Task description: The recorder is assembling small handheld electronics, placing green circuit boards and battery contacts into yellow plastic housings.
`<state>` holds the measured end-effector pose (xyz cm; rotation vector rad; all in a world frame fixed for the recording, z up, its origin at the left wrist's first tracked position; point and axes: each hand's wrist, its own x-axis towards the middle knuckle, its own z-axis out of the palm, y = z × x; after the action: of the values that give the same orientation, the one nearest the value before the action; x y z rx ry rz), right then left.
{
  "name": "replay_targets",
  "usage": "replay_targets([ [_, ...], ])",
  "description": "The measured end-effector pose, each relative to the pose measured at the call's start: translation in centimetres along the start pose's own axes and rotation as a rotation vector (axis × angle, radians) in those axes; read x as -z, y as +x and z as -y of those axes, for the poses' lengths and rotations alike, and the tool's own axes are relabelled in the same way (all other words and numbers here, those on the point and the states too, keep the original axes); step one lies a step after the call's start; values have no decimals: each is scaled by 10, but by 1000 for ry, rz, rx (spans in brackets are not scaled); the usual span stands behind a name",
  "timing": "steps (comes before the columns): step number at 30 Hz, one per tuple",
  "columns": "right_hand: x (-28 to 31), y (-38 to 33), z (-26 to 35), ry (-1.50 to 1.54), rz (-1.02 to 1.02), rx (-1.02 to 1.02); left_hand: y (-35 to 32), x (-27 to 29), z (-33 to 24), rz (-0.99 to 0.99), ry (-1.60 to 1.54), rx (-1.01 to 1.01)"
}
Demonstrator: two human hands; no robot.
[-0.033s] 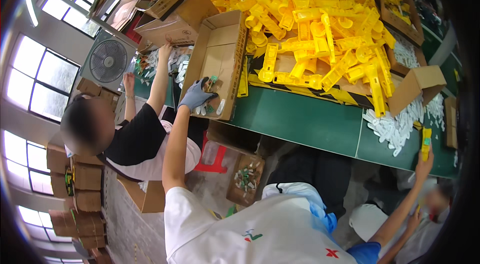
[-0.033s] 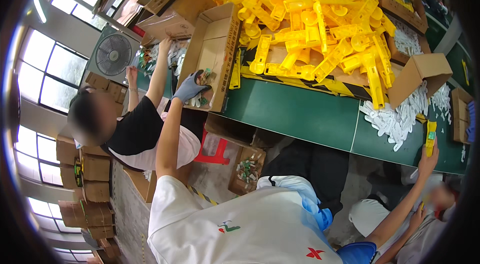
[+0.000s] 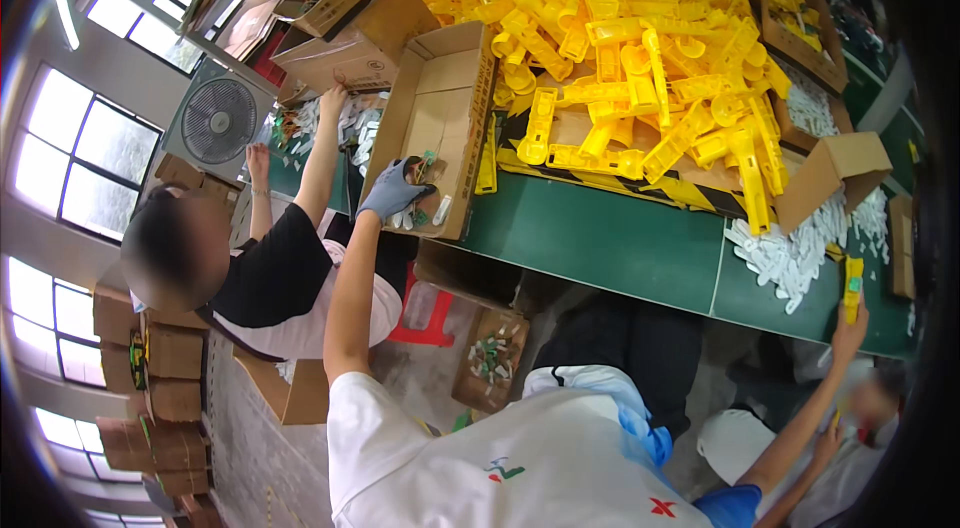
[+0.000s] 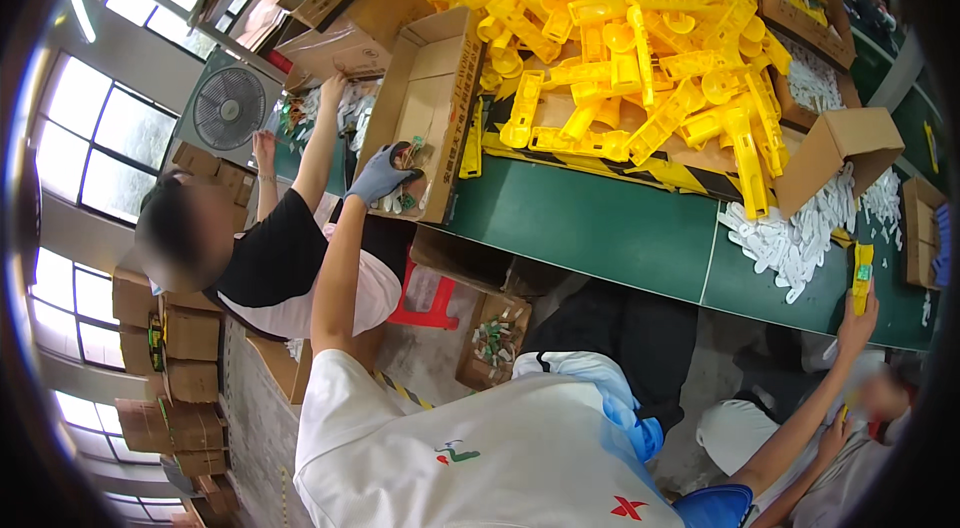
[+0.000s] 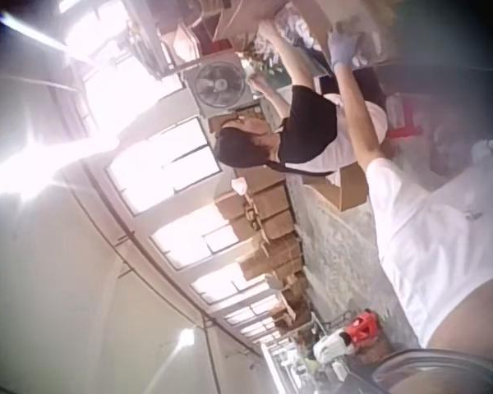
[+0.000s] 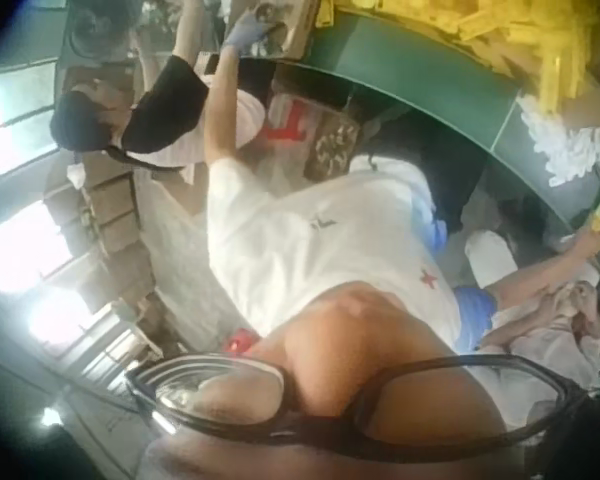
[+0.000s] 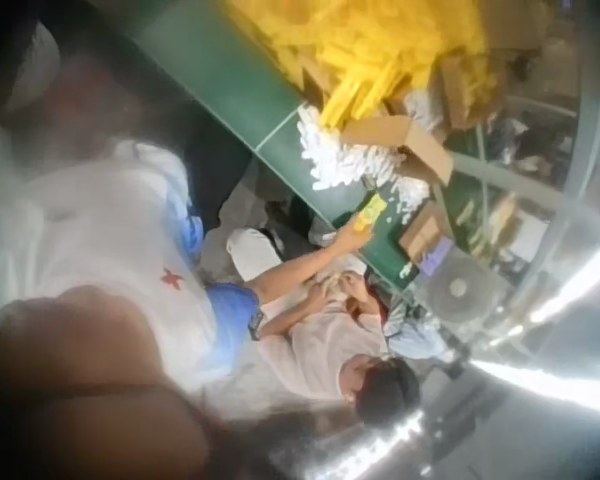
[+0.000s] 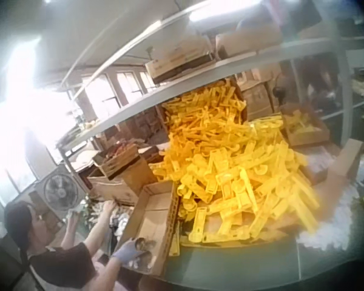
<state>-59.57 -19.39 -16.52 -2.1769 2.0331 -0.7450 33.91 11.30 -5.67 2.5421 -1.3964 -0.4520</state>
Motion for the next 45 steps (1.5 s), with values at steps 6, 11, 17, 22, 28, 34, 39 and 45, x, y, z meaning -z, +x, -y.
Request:
replay_targets([
  [6, 2, -8, -10, 98, -130, 79, 4, -7, 17, -280, -5, -29],
  [11, 16, -34, 39, -93, -377, 49, 4, 15, 14, -519, -463, 44],
  [17, -8, -76, 95, 581, -448, -143, -30, 80, -124, -401, -947, -272],
  [22, -25, -105, 239, 812, -390, -97, -39, 36, -247, -175, -1116, -425],
  [28, -24, -133, 387, 823, -79, 218, -16, -104, -292, -144, -604, -542],
  [34, -48, -120, 413, 674, 85, 319, -33, -148, -271, -416, -994, -421],
  [39, -77, -82, 426, 491, -1, 363, -81, -165, -263, -492, -699, -418],
  [45, -83, -54, 422, 398, 281, 416, -110, -174, -275, -312, -397, -789],
])
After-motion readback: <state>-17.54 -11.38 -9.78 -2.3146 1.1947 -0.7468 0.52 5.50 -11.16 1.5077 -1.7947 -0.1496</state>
